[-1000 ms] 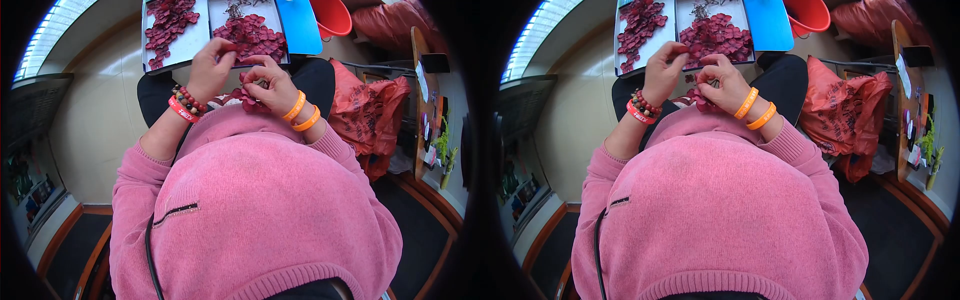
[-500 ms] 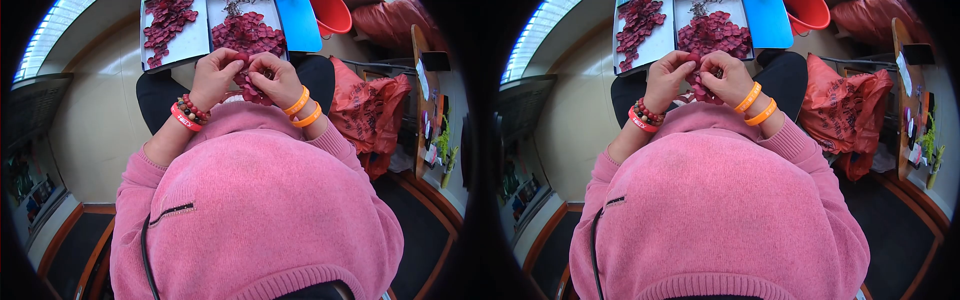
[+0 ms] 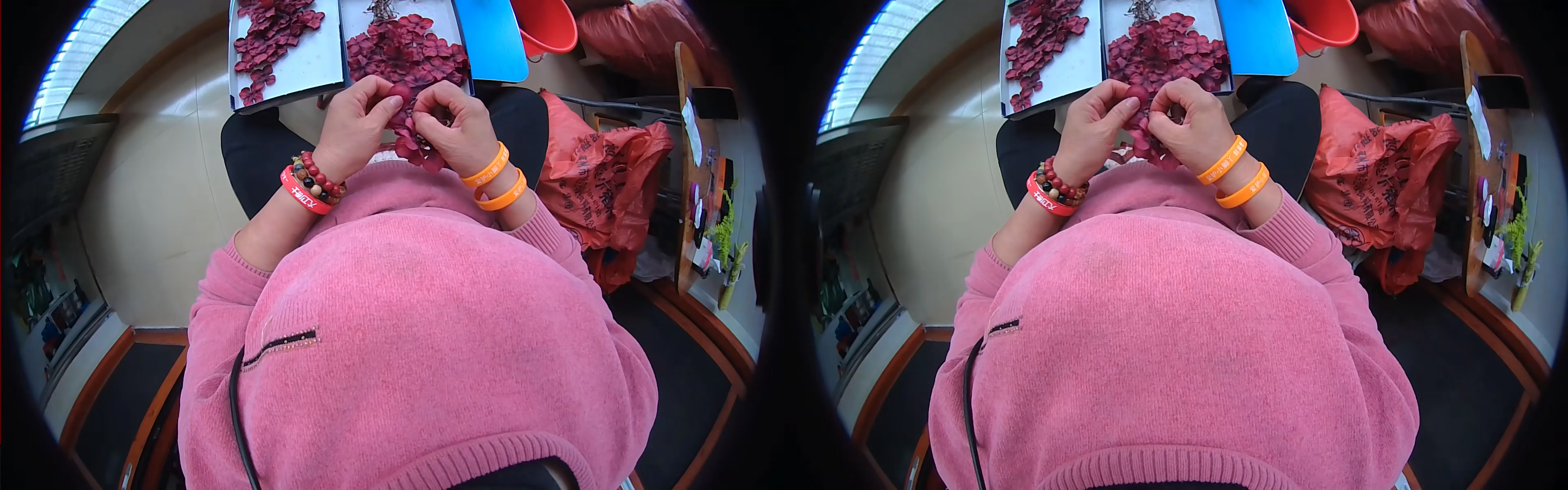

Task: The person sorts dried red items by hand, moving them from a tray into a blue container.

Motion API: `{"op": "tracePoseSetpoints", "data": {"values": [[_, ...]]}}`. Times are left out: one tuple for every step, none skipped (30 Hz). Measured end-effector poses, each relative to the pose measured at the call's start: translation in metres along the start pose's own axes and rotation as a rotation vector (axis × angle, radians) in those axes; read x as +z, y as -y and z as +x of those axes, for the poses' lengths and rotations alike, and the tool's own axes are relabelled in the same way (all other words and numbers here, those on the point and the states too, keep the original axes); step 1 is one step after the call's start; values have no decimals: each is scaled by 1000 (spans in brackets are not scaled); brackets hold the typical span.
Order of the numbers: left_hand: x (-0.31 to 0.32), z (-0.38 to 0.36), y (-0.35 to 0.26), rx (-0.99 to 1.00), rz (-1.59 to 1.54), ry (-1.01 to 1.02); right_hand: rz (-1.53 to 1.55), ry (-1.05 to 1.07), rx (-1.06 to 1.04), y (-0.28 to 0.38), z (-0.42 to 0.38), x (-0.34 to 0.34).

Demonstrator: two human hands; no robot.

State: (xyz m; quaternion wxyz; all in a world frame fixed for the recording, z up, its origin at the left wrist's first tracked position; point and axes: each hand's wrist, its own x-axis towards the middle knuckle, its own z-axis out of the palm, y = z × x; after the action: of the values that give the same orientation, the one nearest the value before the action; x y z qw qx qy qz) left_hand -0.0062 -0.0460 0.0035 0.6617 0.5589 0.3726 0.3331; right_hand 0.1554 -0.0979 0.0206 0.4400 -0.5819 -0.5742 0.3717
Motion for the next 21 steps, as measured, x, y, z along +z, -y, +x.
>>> {"op": "tracePoseSetpoints", "data": {"values": [[1, 0, 1, -6, -4, 2, -8, -8, -9, 0, 0, 0], [1, 0, 1, -11, -7, 4, -14, -13, 4, -1, 0, 1], [2, -1, 1, 1, 8, 0, -19, -17, 18, -2, 0, 1], [3, -1, 1, 13, 24, -4, -24, -22, 31, -3, 0, 1], [3, -1, 1, 25, 40, -7, -16, -34, 50, -2, 0, 2], [4, -2, -1, 2, 41, -11, -9, -46, 70, 0, -1, 3], [5, -3, -4, -21, 42, -15, -2, -58, 89, 1, -1, 4], [6, -3, -5, -44, 43, -19, 1, -70, 93, 1, -1, 5], [6, -3, -6, -45, 52, -16, 3, -82, 96, 1, -2, 6], [7, -3, -6, -46, 61, -13, 6, -94, 99, 0, -2, 6], [7, -2, -5, -47, 70, -10, 2, -96, 97, -1, -2, 6], [9, -2, -5, -55, 51, -9, -2, -97, 96, -3, -2, 5], [10, -3, -5, -62, 32, -7, -7, -99, 94, -4, -2, 5], [11, -3, -5, -70, 13, -5, -8, -101, 87, -4, -2, 5], [11, -3, -5, -80, 21, 1, -10, -103, 81, -3, -1, 4], [11, -3, -6, -90, 30, 7, -11, -106, 73, -3, -1, 4], [10, -3, -6, -99, 39, 12, -16, -111, 62, -4, -1, 4], [11, -3, -8, -108, 57, 10, -22, -117, 51, -6, -1, 5], [11, -3, -9, -118, 74, 7, -26, -121, 41, -8, -2, 6], [11, -3, -9, -127, 92, 4, -32, -119, 40, -8, -2, 5], [12, -4, -7, 9, 229, -24, -37, -117, 39, -8, -2, 5]]}}
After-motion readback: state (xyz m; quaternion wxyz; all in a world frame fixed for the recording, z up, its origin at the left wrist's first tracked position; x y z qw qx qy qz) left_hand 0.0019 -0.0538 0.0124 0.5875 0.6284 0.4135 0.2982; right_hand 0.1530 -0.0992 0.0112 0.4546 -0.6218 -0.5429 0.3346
